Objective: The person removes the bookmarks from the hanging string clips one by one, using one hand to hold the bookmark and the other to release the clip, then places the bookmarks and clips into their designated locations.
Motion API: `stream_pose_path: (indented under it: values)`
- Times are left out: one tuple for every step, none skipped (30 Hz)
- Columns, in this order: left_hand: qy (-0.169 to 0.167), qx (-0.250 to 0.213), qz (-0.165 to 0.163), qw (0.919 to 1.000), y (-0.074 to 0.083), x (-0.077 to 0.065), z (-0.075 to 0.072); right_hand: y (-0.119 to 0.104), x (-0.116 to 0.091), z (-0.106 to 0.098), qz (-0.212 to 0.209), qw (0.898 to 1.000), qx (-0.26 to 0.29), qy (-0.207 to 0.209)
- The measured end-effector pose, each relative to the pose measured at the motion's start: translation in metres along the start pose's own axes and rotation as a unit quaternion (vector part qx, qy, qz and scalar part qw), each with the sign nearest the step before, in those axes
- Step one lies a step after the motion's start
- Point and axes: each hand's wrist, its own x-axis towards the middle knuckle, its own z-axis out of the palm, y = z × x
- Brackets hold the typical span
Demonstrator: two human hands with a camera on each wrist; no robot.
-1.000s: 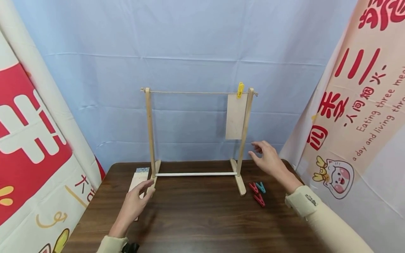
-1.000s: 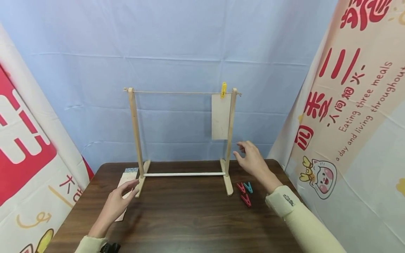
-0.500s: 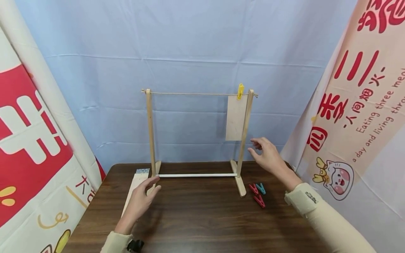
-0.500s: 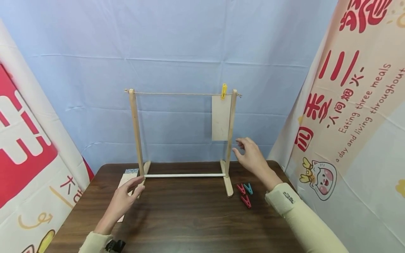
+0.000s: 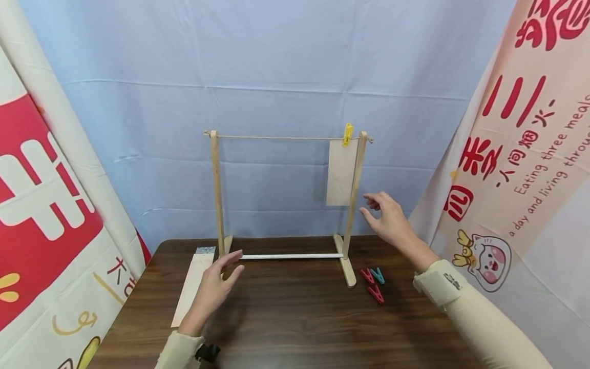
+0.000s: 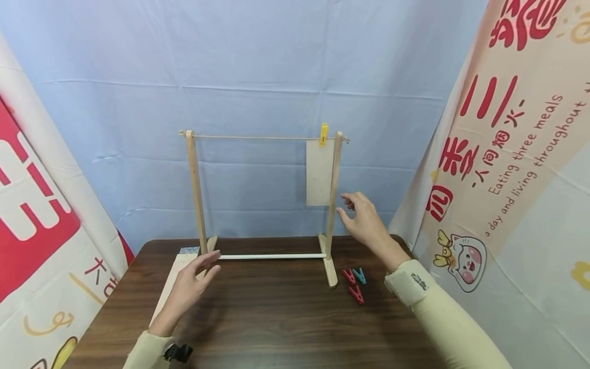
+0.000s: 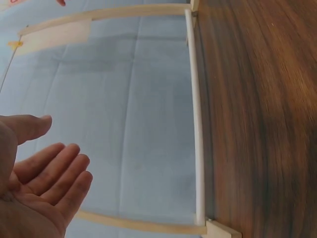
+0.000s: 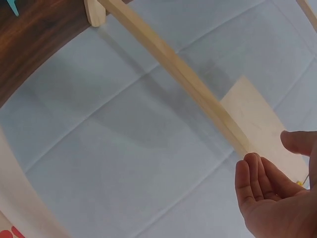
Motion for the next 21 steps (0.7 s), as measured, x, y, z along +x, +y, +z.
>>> stream_pose_path:
  values:
    - [0.001,-0.001,0.003,1.0,0.001,0.001,0.001,0.0,0.001,0.0,-0.003,1.0,0.0,0.003]
    - [0.002,0.0,0.007,1.0,0.003,0.001,0.002,-0.001,0.001,-0.001,-0.005,1.0,0.0,0.005]
    - [0.003,0.0,0.011,0.9999,0.004,0.002,0.004,-0.001,0.002,-0.002,-0.008,1.0,0.0,0.006]
    - [0.005,0.001,0.015,0.9999,0.005,0.003,0.005,-0.001,0.002,-0.002,-0.009,1.0,0.001,0.006]
    - [0.006,0.003,0.02,0.9998,0.006,0.004,0.007,-0.001,0.003,-0.002,-0.011,1.0,0.001,0.007]
    - [0.007,0.004,0.025,0.9997,0.007,0.004,0.009,-0.002,0.003,-0.003,-0.013,1.0,0.002,0.007]
    - [0.007,0.005,0.029,0.9995,0.008,0.005,0.01,-0.002,0.004,-0.004,-0.014,1.0,0.003,0.008]
    - [0.008,0.006,0.036,0.9993,0.009,0.005,0.012,-0.003,0.005,-0.004,-0.016,1.0,0.004,0.009]
    - [0.008,0.004,0.039,0.9992,0.01,0.006,0.013,-0.003,0.006,-0.005,-0.017,1.0,0.005,0.011]
    - [0.007,0.004,0.043,0.9991,0.011,0.006,0.015,-0.004,0.007,-0.006,-0.018,1.0,0.005,0.011]
    - [0.005,0.002,0.047,0.9989,0.012,0.006,0.017,-0.004,0.008,-0.007,-0.021,1.0,0.005,0.014]
    - [0.004,0.0,0.05,0.9988,0.013,0.006,0.018,-0.005,0.009,-0.007,-0.024,1.0,0.006,0.016]
    - [0.002,-0.001,0.053,0.9986,0.014,0.007,0.019,-0.005,0.01,-0.008,-0.026,0.999,0.006,0.018]
    - [-0.001,-0.002,0.058,0.9983,0.015,0.007,0.02,-0.005,0.011,-0.009,-0.028,0.999,0.006,0.02]
    - [-0.004,-0.002,0.059,0.9982,0.016,0.008,0.021,-0.005,0.012,-0.01,-0.03,0.999,0.005,0.022]
    - [-0.006,-0.001,0.062,0.998,0.017,0.008,0.022,-0.005,0.013,-0.01,-0.031,0.999,0.004,0.023]
    - [-0.008,-0.001,0.065,0.9979,0.018,0.009,0.023,-0.006,0.014,-0.011,-0.032,0.999,0.003,0.024]
    - [-0.008,-0.002,0.066,0.9978,0.019,0.009,0.023,-0.006,0.015,-0.011,-0.032,0.999,0.003,0.024]
    - [-0.008,-0.003,0.067,0.9977,0.02,0.01,0.023,-0.006,0.016,-0.012,-0.032,0.999,0.002,0.023]
    - [-0.008,-0.006,0.066,0.9978,0.021,0.011,0.022,-0.007,0.017,-0.012,-0.034,0.999,0.001,0.022]
    - [-0.008,-0.009,0.064,0.9979,0.022,0.013,0.022,-0.007,0.018,-0.013,-0.036,0.999,0.002,0.021]
